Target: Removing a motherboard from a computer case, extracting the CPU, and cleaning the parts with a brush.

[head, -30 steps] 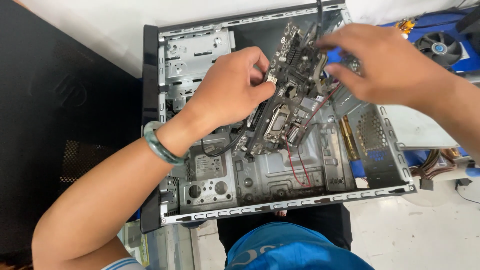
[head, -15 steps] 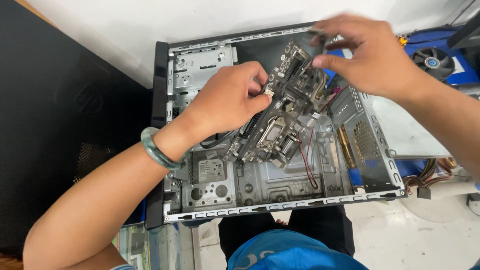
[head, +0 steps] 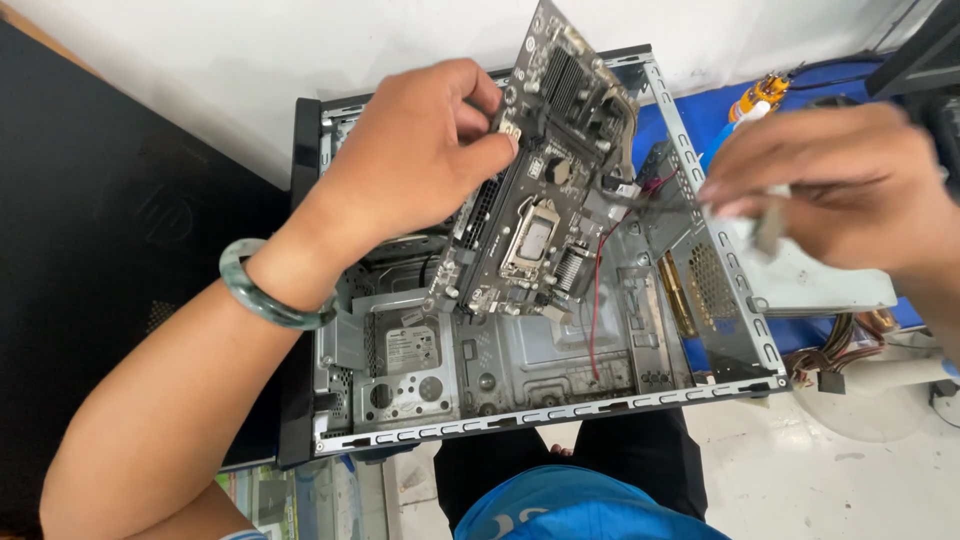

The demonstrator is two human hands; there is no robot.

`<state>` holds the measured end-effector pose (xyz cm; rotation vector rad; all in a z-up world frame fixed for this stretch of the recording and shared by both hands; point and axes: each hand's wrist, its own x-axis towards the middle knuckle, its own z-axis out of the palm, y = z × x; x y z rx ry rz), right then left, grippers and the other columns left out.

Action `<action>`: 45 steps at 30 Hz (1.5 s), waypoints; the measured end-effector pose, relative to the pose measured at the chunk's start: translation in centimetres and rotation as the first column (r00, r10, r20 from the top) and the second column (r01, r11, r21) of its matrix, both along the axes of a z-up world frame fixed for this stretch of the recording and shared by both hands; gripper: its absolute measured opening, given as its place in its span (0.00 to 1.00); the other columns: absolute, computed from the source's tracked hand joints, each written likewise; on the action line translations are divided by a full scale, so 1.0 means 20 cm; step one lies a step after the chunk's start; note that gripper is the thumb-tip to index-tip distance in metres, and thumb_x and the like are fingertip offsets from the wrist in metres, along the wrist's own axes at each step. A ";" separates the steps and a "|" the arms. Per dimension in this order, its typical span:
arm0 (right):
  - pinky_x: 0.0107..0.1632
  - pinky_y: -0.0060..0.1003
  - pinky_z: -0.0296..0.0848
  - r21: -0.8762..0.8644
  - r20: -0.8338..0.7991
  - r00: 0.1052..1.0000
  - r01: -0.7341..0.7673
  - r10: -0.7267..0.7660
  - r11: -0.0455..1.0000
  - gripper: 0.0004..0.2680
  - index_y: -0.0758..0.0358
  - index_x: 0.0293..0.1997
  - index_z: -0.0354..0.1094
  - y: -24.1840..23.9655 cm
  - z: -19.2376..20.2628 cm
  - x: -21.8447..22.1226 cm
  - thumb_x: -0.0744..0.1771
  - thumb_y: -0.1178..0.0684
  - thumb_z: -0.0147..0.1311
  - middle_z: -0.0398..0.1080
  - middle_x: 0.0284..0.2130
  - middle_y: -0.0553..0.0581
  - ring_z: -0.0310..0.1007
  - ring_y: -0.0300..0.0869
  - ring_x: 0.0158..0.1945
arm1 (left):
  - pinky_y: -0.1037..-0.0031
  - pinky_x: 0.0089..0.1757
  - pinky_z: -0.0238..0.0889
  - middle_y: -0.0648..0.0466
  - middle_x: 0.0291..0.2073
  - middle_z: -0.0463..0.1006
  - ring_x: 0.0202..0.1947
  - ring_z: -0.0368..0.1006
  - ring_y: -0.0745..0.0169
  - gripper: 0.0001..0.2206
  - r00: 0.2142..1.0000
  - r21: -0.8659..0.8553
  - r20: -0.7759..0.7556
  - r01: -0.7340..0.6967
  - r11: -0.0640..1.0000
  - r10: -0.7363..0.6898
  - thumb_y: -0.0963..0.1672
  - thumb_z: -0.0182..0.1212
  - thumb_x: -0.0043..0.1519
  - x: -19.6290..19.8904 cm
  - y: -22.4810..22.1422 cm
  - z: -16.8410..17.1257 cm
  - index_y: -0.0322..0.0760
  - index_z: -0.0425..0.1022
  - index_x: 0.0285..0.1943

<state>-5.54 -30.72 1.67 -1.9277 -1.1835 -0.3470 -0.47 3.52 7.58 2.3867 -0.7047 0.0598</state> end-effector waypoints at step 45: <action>0.43 0.45 0.72 -0.656 -0.243 0.511 0.539 -0.824 0.528 0.14 0.61 0.41 0.77 0.50 -0.07 0.24 0.69 0.40 0.57 0.79 0.31 0.60 0.77 0.51 0.37 | 0.64 0.42 0.70 0.48 0.42 0.85 0.41 0.81 0.55 0.15 0.996 0.218 -0.057 -0.053 0.975 0.067 0.48 0.61 0.59 -0.10 0.04 -0.01 0.37 0.75 0.51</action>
